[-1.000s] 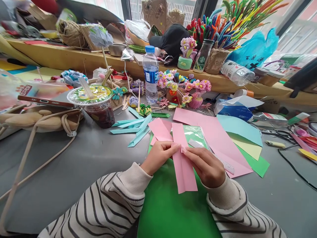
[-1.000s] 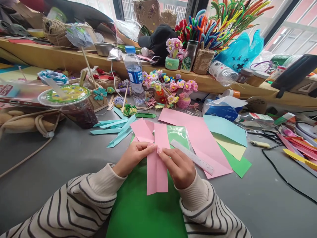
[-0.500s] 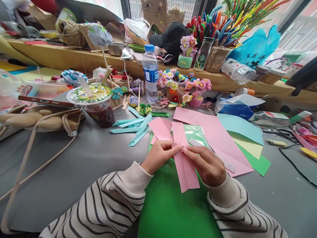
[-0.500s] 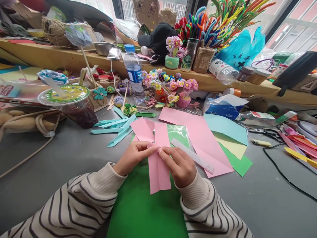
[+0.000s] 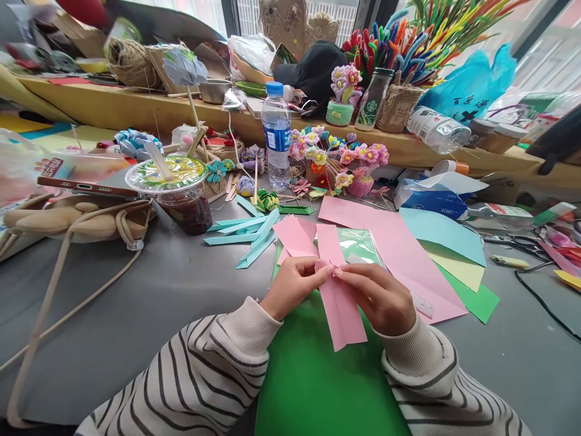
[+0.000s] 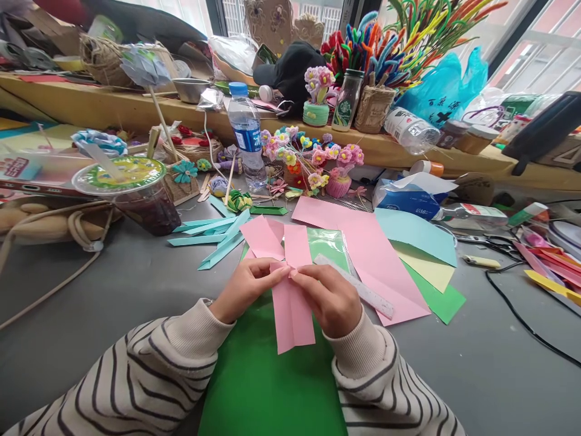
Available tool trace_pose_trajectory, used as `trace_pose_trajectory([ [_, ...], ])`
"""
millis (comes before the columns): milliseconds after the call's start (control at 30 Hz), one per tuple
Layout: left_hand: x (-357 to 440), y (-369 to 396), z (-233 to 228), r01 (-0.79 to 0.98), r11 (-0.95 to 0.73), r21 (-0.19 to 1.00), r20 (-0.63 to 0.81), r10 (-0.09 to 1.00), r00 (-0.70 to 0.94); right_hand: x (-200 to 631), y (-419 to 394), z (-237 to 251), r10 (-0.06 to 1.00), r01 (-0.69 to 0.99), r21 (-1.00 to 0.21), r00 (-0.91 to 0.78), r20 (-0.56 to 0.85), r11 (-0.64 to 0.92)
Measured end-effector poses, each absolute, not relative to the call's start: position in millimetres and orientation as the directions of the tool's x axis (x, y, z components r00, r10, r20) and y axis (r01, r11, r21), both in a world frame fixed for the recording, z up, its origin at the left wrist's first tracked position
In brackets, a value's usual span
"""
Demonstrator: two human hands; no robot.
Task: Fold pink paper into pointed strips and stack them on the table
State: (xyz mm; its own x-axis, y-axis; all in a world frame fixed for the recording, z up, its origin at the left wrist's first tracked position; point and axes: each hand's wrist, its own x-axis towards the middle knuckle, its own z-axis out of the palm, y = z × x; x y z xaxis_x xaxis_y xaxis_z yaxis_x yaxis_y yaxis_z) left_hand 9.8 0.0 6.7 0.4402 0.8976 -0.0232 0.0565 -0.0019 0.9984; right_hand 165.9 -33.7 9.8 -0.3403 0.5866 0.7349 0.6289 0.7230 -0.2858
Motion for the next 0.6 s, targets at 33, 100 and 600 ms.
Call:
trace_pose_trajectory([
  [33,9.6,0.2,6.6,0.056,-0.009,0.998,-0.017,0.897,0.441,166.0,-32.9,10.1,0.631,0.601,-0.367,-0.311,0.711,0.71],
  [100,9.1,0.5,6.8,0.062,-0.021,0.998,-0.009,0.894,0.448,165.7,-31.6,9.8,0.736,0.537,-0.551,-0.217,0.641,0.639],
  [600,9.5,0.9,4.9,0.192,-0.087,0.978,-0.037,0.827,0.561,175.4,-32.4,11.3,0.992,0.557,-0.823,-0.104,0.068,0.114],
])
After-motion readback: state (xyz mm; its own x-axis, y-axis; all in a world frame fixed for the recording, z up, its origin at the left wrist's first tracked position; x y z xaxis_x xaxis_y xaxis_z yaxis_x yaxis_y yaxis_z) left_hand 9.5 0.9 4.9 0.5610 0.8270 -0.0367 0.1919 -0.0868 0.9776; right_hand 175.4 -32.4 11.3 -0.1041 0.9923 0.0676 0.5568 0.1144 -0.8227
